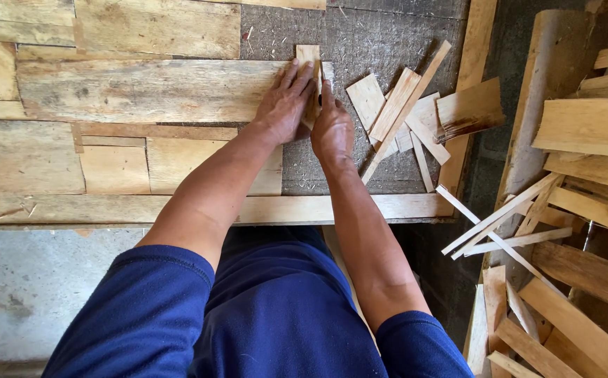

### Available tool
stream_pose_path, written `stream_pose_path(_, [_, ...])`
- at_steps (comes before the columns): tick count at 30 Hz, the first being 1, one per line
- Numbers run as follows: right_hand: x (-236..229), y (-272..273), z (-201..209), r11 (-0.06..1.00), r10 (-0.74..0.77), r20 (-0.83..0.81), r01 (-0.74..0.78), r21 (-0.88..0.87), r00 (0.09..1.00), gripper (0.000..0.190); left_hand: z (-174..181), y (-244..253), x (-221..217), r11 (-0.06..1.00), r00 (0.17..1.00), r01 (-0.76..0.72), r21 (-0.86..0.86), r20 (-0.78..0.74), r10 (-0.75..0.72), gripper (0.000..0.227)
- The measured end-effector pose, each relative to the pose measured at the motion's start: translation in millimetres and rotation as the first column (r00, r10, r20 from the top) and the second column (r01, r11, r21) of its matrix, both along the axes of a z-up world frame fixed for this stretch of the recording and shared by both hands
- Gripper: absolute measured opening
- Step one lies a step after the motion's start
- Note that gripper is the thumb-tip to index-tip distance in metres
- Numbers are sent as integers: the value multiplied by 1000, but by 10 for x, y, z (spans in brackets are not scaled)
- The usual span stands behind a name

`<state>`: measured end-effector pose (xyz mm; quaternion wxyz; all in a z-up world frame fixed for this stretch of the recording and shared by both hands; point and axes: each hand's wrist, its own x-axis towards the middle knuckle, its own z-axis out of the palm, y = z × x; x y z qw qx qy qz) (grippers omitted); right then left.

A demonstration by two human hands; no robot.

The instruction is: Fitting and trimming thin wood strips into a frame to create a decorative surface.

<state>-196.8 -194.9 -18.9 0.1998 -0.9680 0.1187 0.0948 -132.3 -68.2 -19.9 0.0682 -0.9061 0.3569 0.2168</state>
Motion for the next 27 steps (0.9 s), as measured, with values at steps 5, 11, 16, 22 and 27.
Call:
stream_pose_path(5, [13,-37,-35,998,38,-32,-40,-57,999,71,248,4,-28,992,988,-93,-85,-128,82,123])
stream_pose_path(11, [-7,-82,29,997,61,87,-57,-47,994,66,257,19,-52,982,988,-118,-149,-118,101,126])
stream_pose_path(16, [-74,-85,167,999,42,-133,-46,-21,990,63,424,10,-39,980,978,-149,-129,-163,127,135])
stream_pose_path(22, [-221,-48,168,995,71,-126,-80,-65,989,66,244,-2,-39,982,974,-161,-104,-179,141,140])
stream_pose_path(27, [-349,-66,135,993,65,-179,-83,-90,982,69,480,-6,-45,976,960,-195,-101,-224,169,125])
